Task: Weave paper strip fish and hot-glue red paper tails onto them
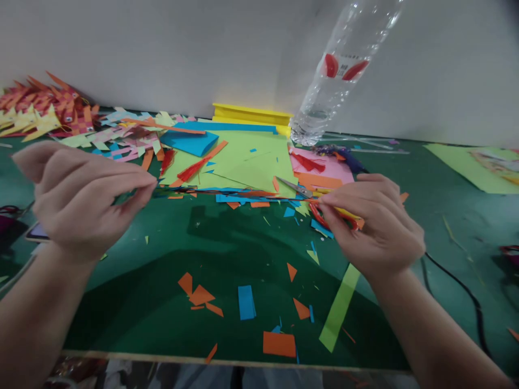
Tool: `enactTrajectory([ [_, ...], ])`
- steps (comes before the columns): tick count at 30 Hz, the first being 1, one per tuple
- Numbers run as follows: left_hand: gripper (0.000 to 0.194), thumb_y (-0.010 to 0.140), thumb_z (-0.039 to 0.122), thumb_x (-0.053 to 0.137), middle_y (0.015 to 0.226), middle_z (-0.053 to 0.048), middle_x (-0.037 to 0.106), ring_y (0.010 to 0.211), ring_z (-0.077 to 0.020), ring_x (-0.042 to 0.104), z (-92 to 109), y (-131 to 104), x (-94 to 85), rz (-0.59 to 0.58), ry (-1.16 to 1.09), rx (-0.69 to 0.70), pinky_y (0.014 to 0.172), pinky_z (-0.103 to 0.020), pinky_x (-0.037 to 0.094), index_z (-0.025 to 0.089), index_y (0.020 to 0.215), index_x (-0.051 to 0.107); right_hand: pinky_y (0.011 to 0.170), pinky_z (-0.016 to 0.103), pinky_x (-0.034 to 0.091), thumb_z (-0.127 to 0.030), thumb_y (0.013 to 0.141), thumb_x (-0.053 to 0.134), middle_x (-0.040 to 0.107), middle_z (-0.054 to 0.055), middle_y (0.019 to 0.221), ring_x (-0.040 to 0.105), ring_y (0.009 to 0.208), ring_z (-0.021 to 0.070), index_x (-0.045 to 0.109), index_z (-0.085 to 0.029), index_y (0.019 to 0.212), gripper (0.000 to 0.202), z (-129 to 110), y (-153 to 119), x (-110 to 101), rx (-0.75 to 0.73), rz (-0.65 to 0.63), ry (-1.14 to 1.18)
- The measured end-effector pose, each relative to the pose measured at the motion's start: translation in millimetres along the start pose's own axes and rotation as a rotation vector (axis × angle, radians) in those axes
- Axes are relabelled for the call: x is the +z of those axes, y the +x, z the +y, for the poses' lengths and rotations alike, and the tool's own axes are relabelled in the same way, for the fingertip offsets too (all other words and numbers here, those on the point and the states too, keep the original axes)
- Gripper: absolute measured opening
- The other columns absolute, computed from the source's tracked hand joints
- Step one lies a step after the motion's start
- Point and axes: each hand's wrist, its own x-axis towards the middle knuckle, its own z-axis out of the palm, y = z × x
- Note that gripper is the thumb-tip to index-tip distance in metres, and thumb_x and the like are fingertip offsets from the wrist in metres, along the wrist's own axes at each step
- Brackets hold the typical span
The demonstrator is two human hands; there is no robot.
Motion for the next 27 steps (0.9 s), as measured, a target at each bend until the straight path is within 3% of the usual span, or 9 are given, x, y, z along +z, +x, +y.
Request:
enactTrajectory([
  [6, 0.024, 0.075, 0.014, 0.069, 0.078, 0.003, 0.068, 0.075, -0.0189, 0.061, 5.0, 9.8, -0.4, -0.127, -0.129, 0.096, 0.079, -0.038, 0.045, 0.03, 0.093, 0.066, 0.084, 0.043, 0.05, -0.006, 0.076, 0.068, 0.07, -0.001, 0.084, 0.064, 0.076, 0.0181, 0.059, -0.029, 0.1, 0.035, 3.8, 8.0, -8.0, -0.091, -0.239, 0.141],
  [9, 0.018, 0.075, 0.016, 0.071, 0.071, 0.004, 0.066, 0.069, -0.0166, 0.058, 7.6, 16.7, -0.9, -0.147, -0.231, 0.112, 0.072, -0.034, 0.043, 0.028, 0.086, 0.066, 0.081, 0.042, 0.049, -0.005, 0.075, 0.067, 0.068, -0.001, 0.082, 0.063, 0.074, 0.0174, 0.06, -0.029, 0.099, 0.034, 3.2, 10.8, -12.3, -0.085, -0.283, 0.226],
  [15, 0.017, 0.075, 0.026, 0.073, 0.065, 0.003, 0.063, 0.065, -0.0176, 0.056, 5.8, 20.4, -8.2, -0.289, -0.568, 0.041, 0.066, -0.035, 0.047, 0.029, 0.091, 0.066, 0.078, 0.041, 0.048, -0.006, 0.075, 0.063, 0.065, -0.002, 0.08, 0.059, 0.071, 0.0155, 0.061, -0.028, 0.106, 0.038, 2.4, 11.1, -21.3, -0.006, -0.44, 0.422],
  [18, 0.013, 0.077, 0.024, 0.065, 0.061, 0.002, 0.06, 0.061, -0.0179, 0.055, 7.5, 22.9, -10.2, -0.252, -0.591, -0.058, 0.066, -0.038, 0.046, 0.03, 0.088, 0.068, 0.075, 0.041, 0.046, -0.005, 0.076, 0.06, 0.066, -0.002, 0.08, 0.06, 0.07, 0.0166, 0.063, -0.029, 0.105, 0.038, 4.9, 9.7, -21.8, 0.043, -0.377, 0.441],
  [23, 0.019, 0.073, 0.019, 0.053, 0.048, 0.003, 0.052, 0.051, -0.0157, 0.049, 15.4, 25.7, -9.6, -0.071, -0.539, -0.232, 0.06, -0.037, 0.039, 0.031, 0.074, 0.067, 0.075, 0.043, 0.046, -0.007, 0.079, 0.059, 0.065, -0.004, 0.069, 0.059, 0.065, 0.0179, 0.065, -0.034, 0.1, 0.035, 6.8, 6.1, -18.2, 0.17, -0.236, 0.34],
  [27, 0.016, 0.076, 0.018, 0.053, 0.049, 0.004, 0.052, 0.051, -0.0135, 0.049, 12.5, 16.1, -5.3, 0.004, -0.449, -0.27, 0.064, -0.036, 0.041, 0.028, 0.071, 0.065, 0.078, 0.043, 0.046, -0.008, 0.083, 0.056, 0.064, -0.004, 0.066, 0.059, 0.061, 0.016, 0.065, -0.033, 0.094, 0.029, 8.2, 2.7, -13.8, 0.201, -0.195, 0.235],
])
